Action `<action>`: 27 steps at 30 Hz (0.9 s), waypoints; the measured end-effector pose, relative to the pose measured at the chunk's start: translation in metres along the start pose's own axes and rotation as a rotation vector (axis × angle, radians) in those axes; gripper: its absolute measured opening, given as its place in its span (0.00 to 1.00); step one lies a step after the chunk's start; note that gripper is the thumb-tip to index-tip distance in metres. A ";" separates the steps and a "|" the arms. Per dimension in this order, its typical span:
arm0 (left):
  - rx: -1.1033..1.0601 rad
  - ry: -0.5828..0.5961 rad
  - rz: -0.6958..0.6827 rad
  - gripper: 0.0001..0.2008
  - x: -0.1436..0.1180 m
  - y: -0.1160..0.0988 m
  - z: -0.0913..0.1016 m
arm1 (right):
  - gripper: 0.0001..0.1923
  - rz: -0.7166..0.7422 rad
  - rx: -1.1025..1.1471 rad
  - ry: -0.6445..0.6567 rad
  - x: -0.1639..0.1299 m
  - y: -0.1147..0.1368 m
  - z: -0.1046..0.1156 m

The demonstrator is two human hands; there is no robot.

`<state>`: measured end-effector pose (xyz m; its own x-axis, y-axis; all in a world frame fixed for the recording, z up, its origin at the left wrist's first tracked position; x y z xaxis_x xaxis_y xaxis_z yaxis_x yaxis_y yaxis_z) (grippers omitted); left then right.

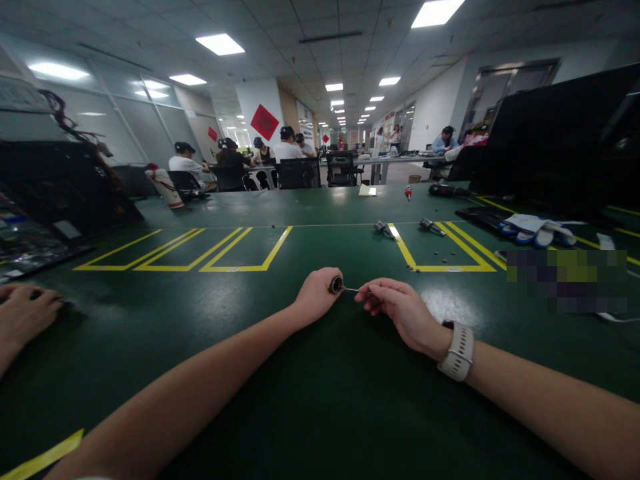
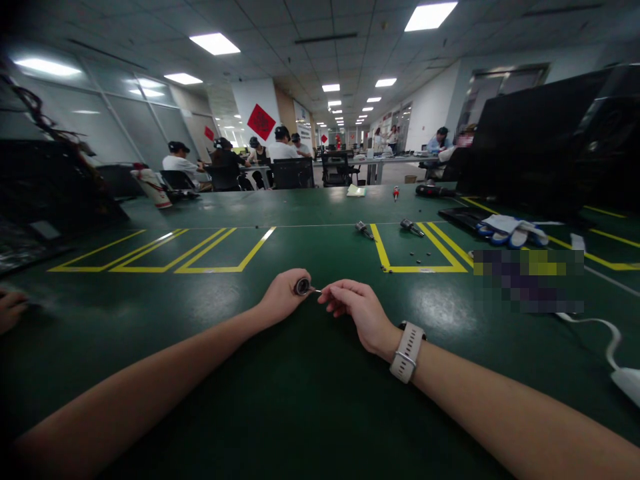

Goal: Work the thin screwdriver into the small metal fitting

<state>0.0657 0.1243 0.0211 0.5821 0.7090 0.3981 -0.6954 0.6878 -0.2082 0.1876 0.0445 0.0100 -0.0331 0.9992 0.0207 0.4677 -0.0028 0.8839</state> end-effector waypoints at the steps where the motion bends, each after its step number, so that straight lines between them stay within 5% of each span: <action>1: 0.030 0.001 -0.019 0.04 0.000 -0.001 0.000 | 0.08 -0.006 -0.007 0.006 0.000 -0.001 0.000; 16: -0.276 -0.029 -0.028 0.08 0.000 -0.001 0.003 | 0.09 -0.057 0.136 0.038 0.006 -0.005 0.009; 27: 0.095 -0.004 -0.093 0.03 -0.001 -0.007 0.001 | 0.08 0.022 -0.020 -0.003 0.001 -0.001 0.001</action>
<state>0.0699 0.1183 0.0231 0.6447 0.6418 0.4153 -0.6749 0.7330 -0.0848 0.1881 0.0458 0.0091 -0.0203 0.9990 0.0391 0.4504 -0.0258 0.8925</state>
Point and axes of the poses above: each hand's wrist, its own x-axis towards the middle knuckle, its own z-axis out of the back of the hand, y = z × x, the point moved 7 cm from there along x, towards the middle knuckle, and after that the axes turned 14 degrees about x, right-handed, at the moved point
